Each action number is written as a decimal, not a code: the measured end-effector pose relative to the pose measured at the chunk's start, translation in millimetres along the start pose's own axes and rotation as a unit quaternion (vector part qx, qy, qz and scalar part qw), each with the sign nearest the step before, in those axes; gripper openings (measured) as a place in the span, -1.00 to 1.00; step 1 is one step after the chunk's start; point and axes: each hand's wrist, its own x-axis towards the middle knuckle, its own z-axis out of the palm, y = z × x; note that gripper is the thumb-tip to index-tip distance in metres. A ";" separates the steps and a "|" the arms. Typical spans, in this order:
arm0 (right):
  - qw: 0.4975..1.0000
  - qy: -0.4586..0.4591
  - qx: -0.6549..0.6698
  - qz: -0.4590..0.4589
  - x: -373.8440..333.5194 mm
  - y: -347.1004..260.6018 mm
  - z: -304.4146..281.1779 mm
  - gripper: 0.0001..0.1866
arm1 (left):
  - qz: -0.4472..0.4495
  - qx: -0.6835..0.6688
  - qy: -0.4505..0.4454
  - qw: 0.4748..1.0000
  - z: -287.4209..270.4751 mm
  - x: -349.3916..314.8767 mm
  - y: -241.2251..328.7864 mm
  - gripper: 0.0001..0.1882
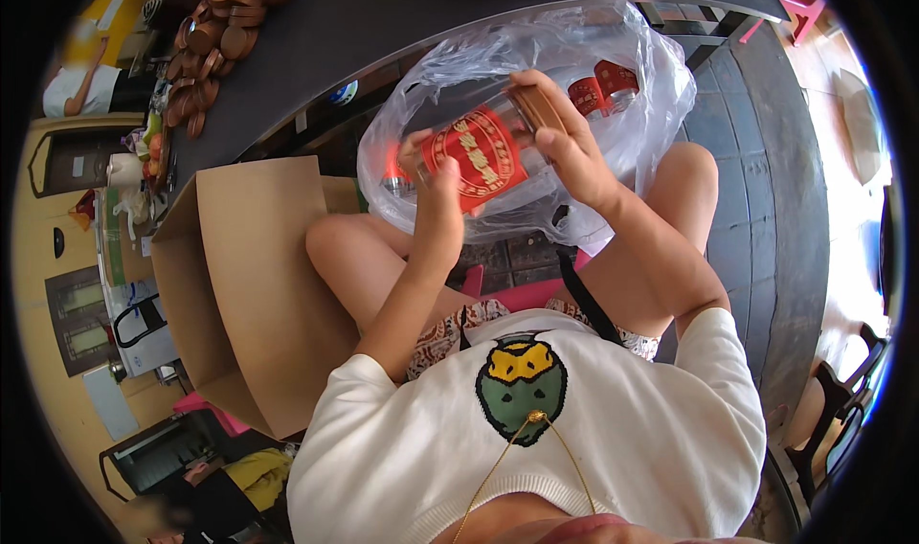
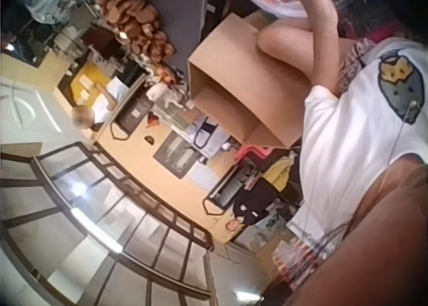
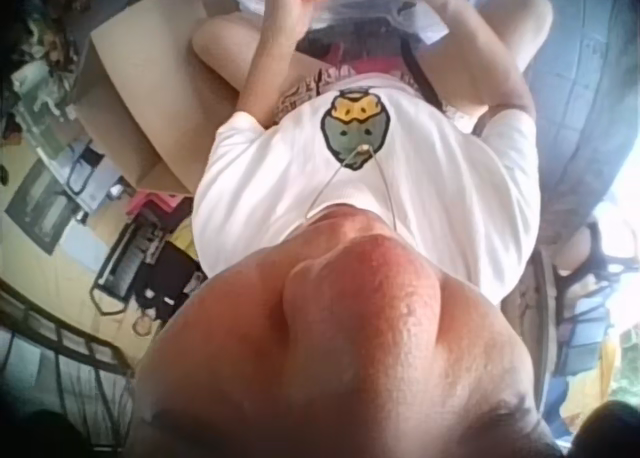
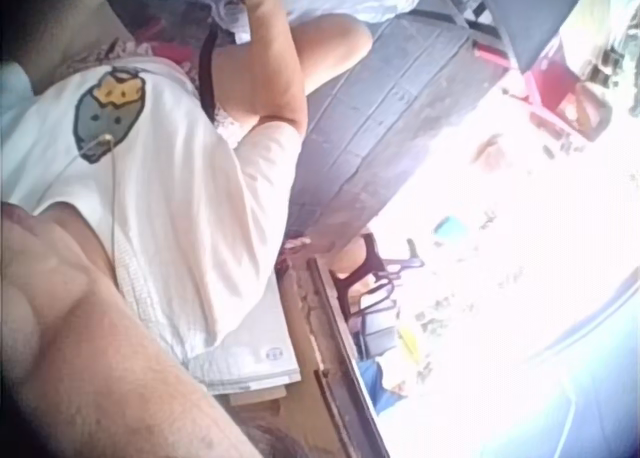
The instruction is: The person sits on a stool and repeatedly takes clear jars with red labels from a plastic bag, picks up brown lids from a table, and screws the lids onto the jars. The person places the sealed jars on the table next to other completed jars.
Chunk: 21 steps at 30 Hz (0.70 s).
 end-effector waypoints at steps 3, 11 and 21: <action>0.979 0.011 0.185 0.081 8.7 2.3 -6.3 -0.46 | 0.418 0.408 -0.035 0.811 -2.9 7.7 -9.4 -0.28; 0.999 -0.045 0.019 -0.019 13.0 -6.5 -32.1 -0.21 | -0.104 -0.157 -0.263 0.946 -16.9 16.2 3.3 -0.13; 1.000 -0.011 0.011 -0.023 8.5 -6.6 -18.7 -0.35 | -0.091 -0.087 -0.326 0.937 -1.5 38.7 -3.2 -0.07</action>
